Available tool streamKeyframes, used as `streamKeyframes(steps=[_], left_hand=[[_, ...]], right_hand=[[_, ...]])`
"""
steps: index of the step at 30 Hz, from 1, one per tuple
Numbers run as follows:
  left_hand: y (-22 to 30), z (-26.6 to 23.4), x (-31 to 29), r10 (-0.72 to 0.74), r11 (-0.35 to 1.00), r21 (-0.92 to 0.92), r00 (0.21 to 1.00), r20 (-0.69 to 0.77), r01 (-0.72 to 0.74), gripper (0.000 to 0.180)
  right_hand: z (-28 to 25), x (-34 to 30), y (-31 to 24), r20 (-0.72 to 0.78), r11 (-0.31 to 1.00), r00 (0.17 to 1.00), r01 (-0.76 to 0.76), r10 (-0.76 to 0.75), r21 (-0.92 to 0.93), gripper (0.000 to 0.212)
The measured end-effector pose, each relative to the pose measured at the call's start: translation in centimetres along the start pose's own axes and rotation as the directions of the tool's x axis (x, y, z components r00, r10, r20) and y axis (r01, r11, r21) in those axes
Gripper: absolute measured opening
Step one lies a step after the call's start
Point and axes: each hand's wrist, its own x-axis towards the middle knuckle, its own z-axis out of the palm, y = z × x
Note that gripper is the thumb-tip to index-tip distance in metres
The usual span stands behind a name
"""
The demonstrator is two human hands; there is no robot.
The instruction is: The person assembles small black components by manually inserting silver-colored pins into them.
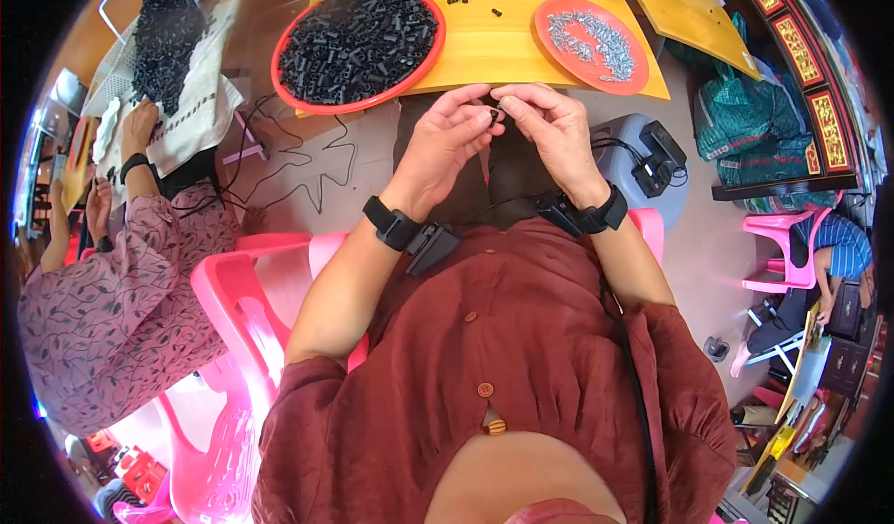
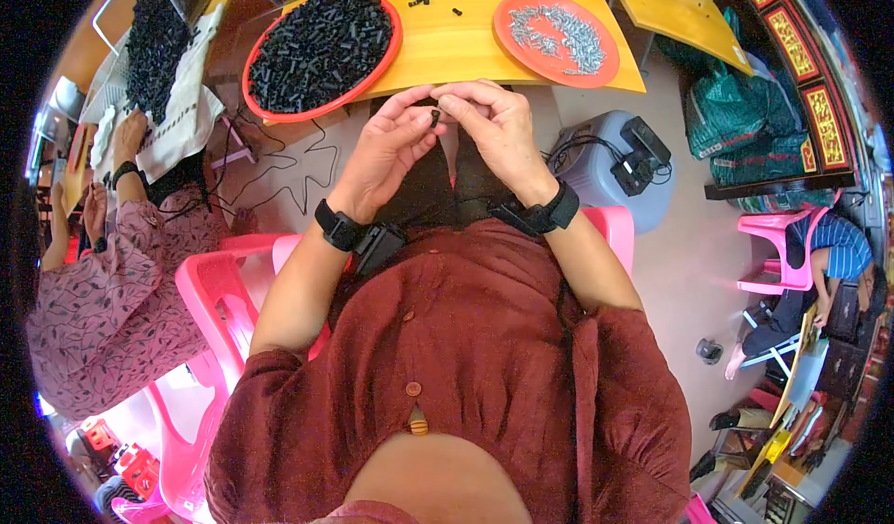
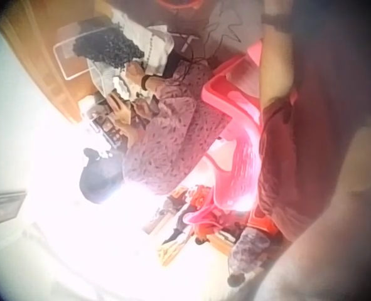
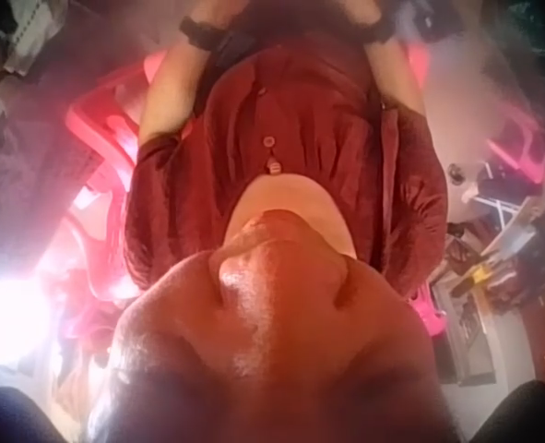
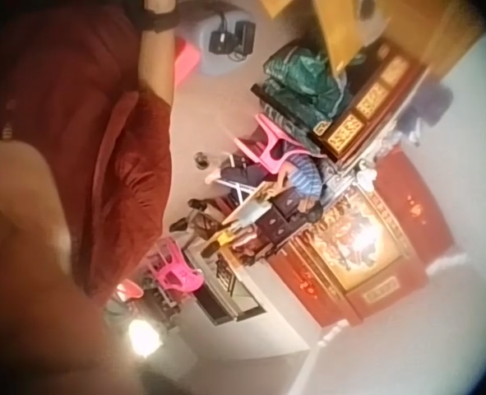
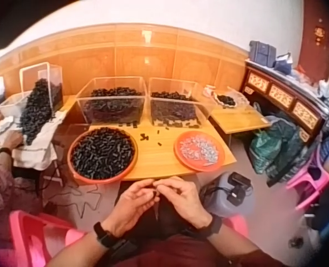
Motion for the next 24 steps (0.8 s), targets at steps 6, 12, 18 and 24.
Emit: streamKeyframes(steps=[6, 12, 18, 24], left_hand=[[0.0, 0.2, 0.0, -0.005, 1.000, 0.018, 1.000, 0.001, 0.005, 0.034], [0.2, 0.1, 0.1, -0.001, 1.000, 0.008, 1.000, -0.015, 0.001, 0.032], [0.0, -0.4, 0.3, -0.005, 0.997, -0.076, 1.000, -0.013, 0.004, 0.031], [0.2, -0.6, 0.4, 0.004, 0.955, -0.296, 1.000, 0.005, -0.002, 0.024]], right_hand=[[-0.2, -0.2, -0.1, 0.052, 0.998, 0.999, 0.011, -0.007, -0.068, 0.015], [-0.1, -0.2, -0.4, 0.124, 0.943, 0.982, 0.172, -0.142, -0.284, 0.017], [0.5, 0.1, -0.9, 0.203, 0.758, 0.902, 0.430, -0.381, -0.490, 0.014], [2.0, 0.8, -2.5, 0.096, 0.802, 0.927, 0.364, -0.364, -0.474, 0.012]])
